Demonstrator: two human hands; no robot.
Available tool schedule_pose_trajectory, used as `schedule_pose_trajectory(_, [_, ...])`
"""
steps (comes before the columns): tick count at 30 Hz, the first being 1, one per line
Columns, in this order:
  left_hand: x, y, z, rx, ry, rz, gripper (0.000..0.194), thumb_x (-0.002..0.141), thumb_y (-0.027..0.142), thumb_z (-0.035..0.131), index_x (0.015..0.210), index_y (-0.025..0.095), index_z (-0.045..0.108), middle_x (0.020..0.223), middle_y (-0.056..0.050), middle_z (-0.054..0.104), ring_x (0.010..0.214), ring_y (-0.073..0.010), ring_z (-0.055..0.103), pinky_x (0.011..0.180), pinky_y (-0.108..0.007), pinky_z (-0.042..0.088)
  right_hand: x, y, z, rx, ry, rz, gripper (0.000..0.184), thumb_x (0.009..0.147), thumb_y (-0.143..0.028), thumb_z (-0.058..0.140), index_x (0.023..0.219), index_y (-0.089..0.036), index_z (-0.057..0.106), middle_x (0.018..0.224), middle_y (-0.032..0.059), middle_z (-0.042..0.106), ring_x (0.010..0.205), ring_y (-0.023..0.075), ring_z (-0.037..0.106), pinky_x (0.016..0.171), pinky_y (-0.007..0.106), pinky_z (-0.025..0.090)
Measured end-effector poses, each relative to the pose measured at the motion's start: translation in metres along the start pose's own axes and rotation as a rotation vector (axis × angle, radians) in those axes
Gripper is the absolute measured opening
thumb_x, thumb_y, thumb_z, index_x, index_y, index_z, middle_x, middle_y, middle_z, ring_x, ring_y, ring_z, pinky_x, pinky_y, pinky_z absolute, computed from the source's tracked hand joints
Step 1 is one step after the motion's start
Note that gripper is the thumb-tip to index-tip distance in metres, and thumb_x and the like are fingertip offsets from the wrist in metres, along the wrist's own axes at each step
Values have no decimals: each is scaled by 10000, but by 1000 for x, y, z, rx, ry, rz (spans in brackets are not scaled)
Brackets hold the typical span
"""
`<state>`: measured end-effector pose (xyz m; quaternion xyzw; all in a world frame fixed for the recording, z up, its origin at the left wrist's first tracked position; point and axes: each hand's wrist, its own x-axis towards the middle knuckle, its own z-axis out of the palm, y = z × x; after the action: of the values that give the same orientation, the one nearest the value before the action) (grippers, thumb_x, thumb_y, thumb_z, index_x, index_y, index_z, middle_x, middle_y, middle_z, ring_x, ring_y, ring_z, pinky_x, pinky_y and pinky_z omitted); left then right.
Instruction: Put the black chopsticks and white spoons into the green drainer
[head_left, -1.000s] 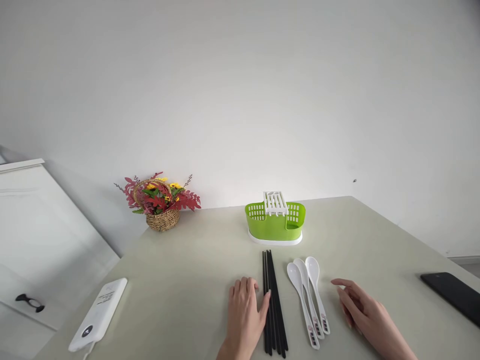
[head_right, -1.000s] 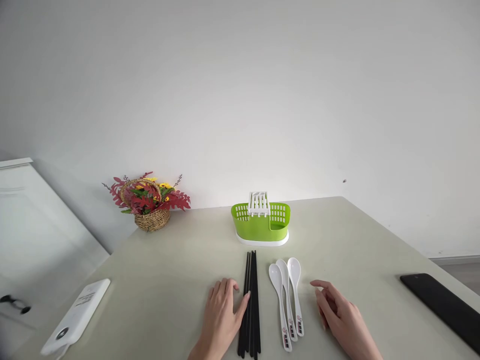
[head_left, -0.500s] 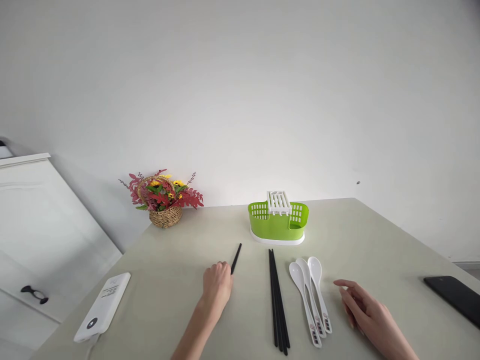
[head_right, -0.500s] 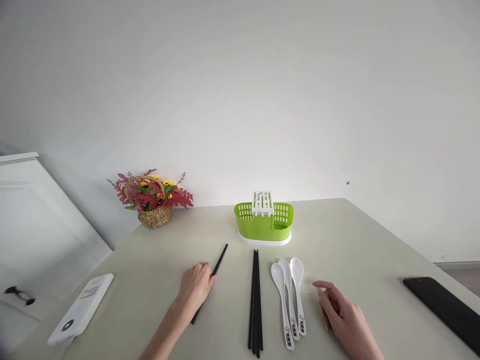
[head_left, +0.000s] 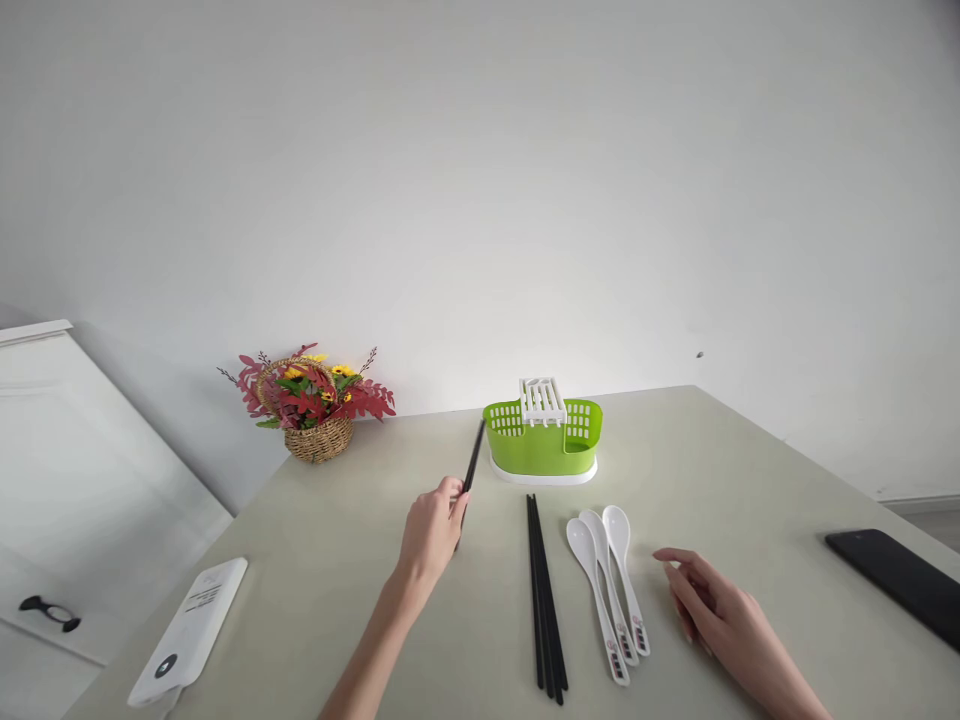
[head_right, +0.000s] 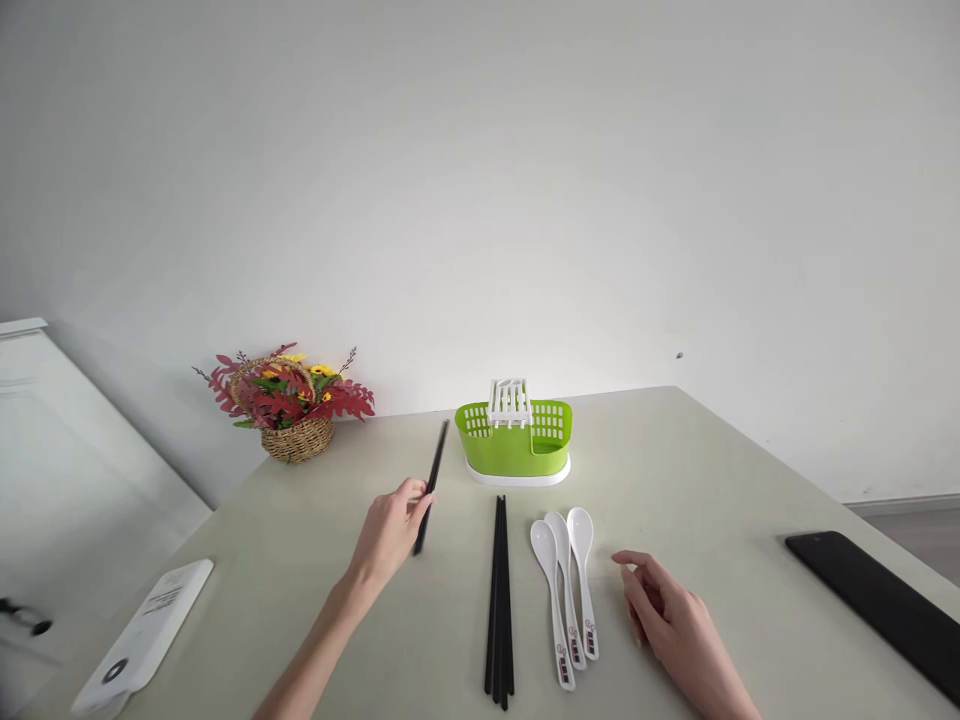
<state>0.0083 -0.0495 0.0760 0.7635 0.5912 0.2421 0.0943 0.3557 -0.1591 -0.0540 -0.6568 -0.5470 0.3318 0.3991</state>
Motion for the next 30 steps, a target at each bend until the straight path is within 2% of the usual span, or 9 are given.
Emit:
schedule_pose_trajectory(2, [1, 2, 5, -353, 105, 57, 178, 986, 399, 525, 1015, 245, 610, 1023, -71, 775, 948, -223, 758, 799, -304, 595, 1, 1, 0, 1, -5, 3, 520, 969, -581, 413, 1324, -226, 546, 565, -76, 504, 569, 166, 530, 632, 274, 437])
schedule_pose_trajectory(5, [-1, 4, 14, -550, 176, 66, 253, 954, 472, 575, 1029, 235, 623, 1078, -76, 775, 991, -229, 758, 853, -320, 610, 1, 2, 0, 2, -9, 7, 525, 977, -591, 396, 1324, -226, 544, 568, -73, 504, 567, 167, 523, 624, 278, 429])
schedule_pose_trajectory(12, [-2, 2, 26, -529, 209, 63, 280, 964, 470, 563, 1071, 227, 650, 1113, -79, 774, 1041, -242, 747, 905, -337, 607, 0, -1, 1, -13, -9, 6, 544, 985, -615, 360, 1327, -225, 525, 576, -65, 497, 587, 182, 534, 646, 295, 434])
schedule_pose_trajectory(18, [-2, 3, 30, -535, 149, 69, 273, 976, 473, 544, 1069, 238, 648, 1126, -65, 770, 1051, -233, 743, 904, -328, 605, 0, -2, 0, -4, -3, 21, 532, 974, -614, 383, 1305, -232, 548, 575, -61, 505, 569, 185, 541, 629, 296, 440])
schedule_pose_trajectory(25, [-2, 4, 37, -573, 144, 93, 260, 978, 453, 551, 1070, 235, 660, 1088, -62, 781, 1033, -231, 751, 894, -322, 608, -1, -1, -1, 39, 12, 17, 510, 950, -592, 451, 1276, -225, 589, 560, -62, 508, 542, 168, 521, 580, 282, 434])
schedule_pose_trajectory(28, [-3, 8, 39, -583, 115, 108, 252, 980, 439, 551, 1071, 243, 679, 1079, -51, 786, 1020, -226, 756, 893, -321, 610, 5, -14, -4, 115, -27, 11, 542, 945, -623, 445, 1256, -205, 593, 575, -57, 503, 526, 159, 500, 546, 283, 435])
schedule_pose_trajectory(30, [-5, 13, 40, -585, 84, 119, 253, 979, 440, 553, 1074, 249, 691, 1086, -47, 788, 1025, -231, 755, 896, -331, 611, 12, -38, -4, 138, -67, -46, 547, 954, -635, 434, 1245, -199, 589, 588, -53, 495, 538, 158, 503, 562, 291, 451])
